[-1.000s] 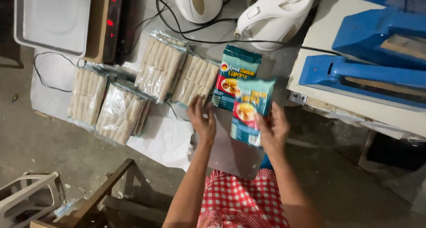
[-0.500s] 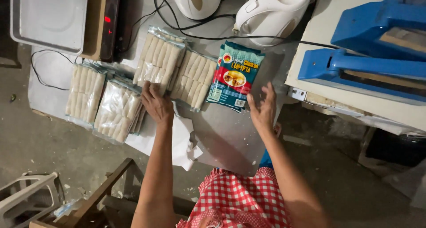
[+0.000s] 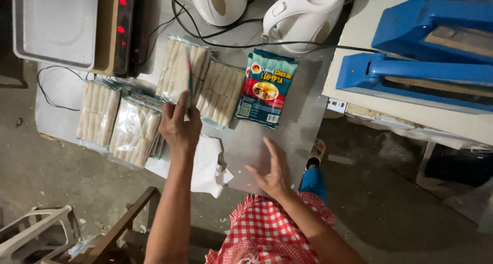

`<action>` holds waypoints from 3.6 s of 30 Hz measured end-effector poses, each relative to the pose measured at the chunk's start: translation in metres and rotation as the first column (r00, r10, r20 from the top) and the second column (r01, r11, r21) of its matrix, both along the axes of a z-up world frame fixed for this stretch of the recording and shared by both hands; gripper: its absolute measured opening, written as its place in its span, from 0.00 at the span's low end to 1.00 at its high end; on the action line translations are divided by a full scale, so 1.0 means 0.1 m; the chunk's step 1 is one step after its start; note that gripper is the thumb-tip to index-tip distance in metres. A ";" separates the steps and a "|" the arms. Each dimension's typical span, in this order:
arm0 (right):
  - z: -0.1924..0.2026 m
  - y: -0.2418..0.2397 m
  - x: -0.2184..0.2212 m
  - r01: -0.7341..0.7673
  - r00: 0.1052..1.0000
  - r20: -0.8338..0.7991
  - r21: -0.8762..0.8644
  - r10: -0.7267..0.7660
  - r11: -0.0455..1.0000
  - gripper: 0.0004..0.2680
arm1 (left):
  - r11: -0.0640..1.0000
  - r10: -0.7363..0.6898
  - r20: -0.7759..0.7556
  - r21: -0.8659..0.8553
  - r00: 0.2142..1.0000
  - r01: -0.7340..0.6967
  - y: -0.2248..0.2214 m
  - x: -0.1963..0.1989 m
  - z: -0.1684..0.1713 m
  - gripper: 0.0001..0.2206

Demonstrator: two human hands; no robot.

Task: The person seals bags of lumpia wrappers using a heat sealer.

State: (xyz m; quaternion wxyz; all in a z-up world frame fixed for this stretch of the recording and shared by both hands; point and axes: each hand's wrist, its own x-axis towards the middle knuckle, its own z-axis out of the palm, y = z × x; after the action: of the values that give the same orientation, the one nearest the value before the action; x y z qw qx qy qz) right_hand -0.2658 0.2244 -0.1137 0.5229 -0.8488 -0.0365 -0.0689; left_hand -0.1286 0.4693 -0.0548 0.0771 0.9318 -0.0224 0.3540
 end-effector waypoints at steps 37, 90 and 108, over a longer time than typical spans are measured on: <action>1.37 -1.91 -0.28 0.053 0.862 -0.297 0.860 0.412 0.508 0.09 | 0.778 -0.627 -0.433 -0.296 0.648 0.554 -2.54 -0.82 2.07 0.15; 1.96 -2.33 -0.12 0.030 0.988 0.122 0.428 -0.090 0.903 0.15 | 0.048 -0.913 -0.019 -0.997 0.407 0.061 -2.75 -0.60 1.73 0.16; 1.96 -3.45 1.04 -0.060 0.937 0.189 -0.741 0.293 0.669 0.22 | 0.035 -0.936 0.069 -0.957 0.345 0.287 -3.77 0.60 1.01 0.12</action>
State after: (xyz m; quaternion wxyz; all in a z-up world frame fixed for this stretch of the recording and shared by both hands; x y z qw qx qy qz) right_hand -0.1621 -0.1209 0.0820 0.1376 -0.9579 -0.2205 -0.1221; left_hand -0.0688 0.0920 0.0463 0.6975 0.6638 -0.2524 -0.0954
